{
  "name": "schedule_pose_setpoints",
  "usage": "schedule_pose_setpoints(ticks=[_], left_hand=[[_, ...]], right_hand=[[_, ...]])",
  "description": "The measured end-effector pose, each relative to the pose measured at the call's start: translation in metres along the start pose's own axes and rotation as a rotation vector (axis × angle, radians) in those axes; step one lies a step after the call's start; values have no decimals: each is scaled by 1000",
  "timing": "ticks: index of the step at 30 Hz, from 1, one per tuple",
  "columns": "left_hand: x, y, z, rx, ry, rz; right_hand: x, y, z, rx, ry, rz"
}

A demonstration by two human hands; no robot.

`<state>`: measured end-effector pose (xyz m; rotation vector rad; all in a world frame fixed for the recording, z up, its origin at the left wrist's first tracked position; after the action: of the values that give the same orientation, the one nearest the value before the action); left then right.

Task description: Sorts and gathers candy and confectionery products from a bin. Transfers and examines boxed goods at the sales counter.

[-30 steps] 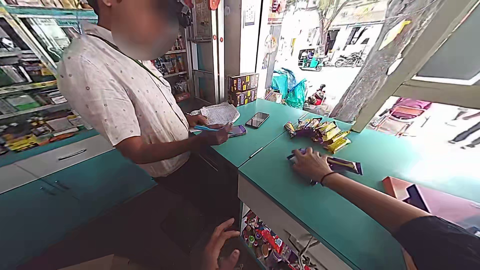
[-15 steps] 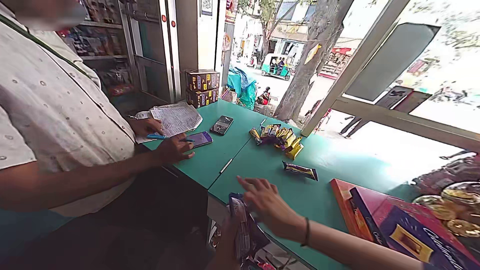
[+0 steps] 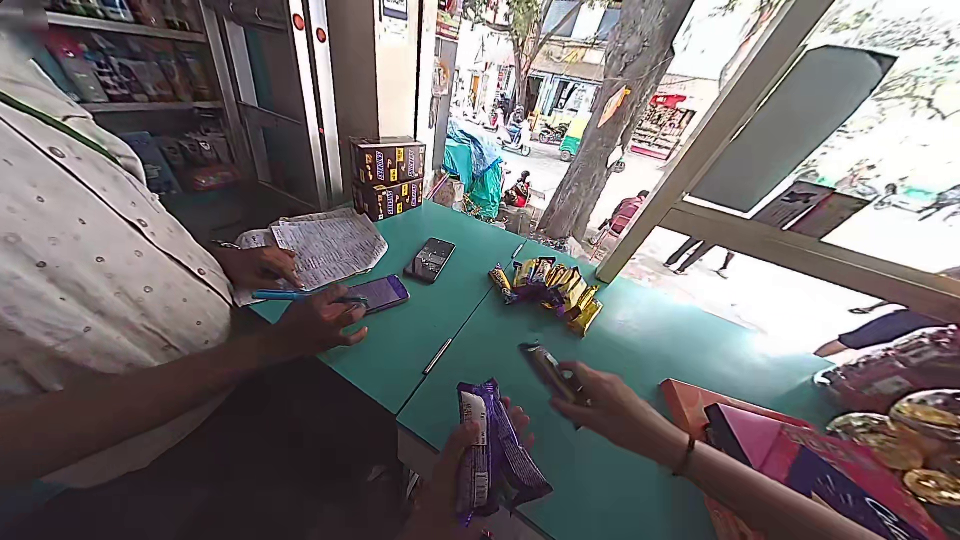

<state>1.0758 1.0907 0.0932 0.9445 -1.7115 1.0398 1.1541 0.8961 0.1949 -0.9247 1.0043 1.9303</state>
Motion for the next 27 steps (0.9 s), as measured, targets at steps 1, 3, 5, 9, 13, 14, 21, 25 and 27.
schedule_pose_setpoints(ticks=[1,3,5,9,13,14,21,25,27], left_hand=[[2,-2,1,7,-46,-19],[12,-4,0,71,-133,-68],[12,-8,-3,166,-154,-64],[-13,-23,-12,204,-62,26],[-14,-24,-15,229,-99,32],[-14,-23,-17,238,-123,26],[-14,-22,-20,293,-148,22],[-10,-24,-21,307,-142,13],[-10,-25,-21,301,-141,5]], right_hand=[[9,5,21,-50,59,28],[19,13,60,-78,231,215],[4,4,73,-202,267,465],[-81,-84,23,-373,162,296],[-136,-187,-23,109,289,-89],[-140,-204,-26,221,253,-89],[-110,-234,29,528,222,15],[-78,-260,18,380,235,-113],[-68,-260,9,313,176,-142]])
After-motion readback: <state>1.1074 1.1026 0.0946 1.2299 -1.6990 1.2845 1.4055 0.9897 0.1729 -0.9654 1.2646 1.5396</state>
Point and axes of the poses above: each hand's wrist, its own y-axis away from the middle knuckle, its own x-axis out of the palm, z = x × y, the point moved 2 cm from there along -y, towards the middle knuckle, and after that the axes turned 9 degrees about z, right-handed, at the moved point
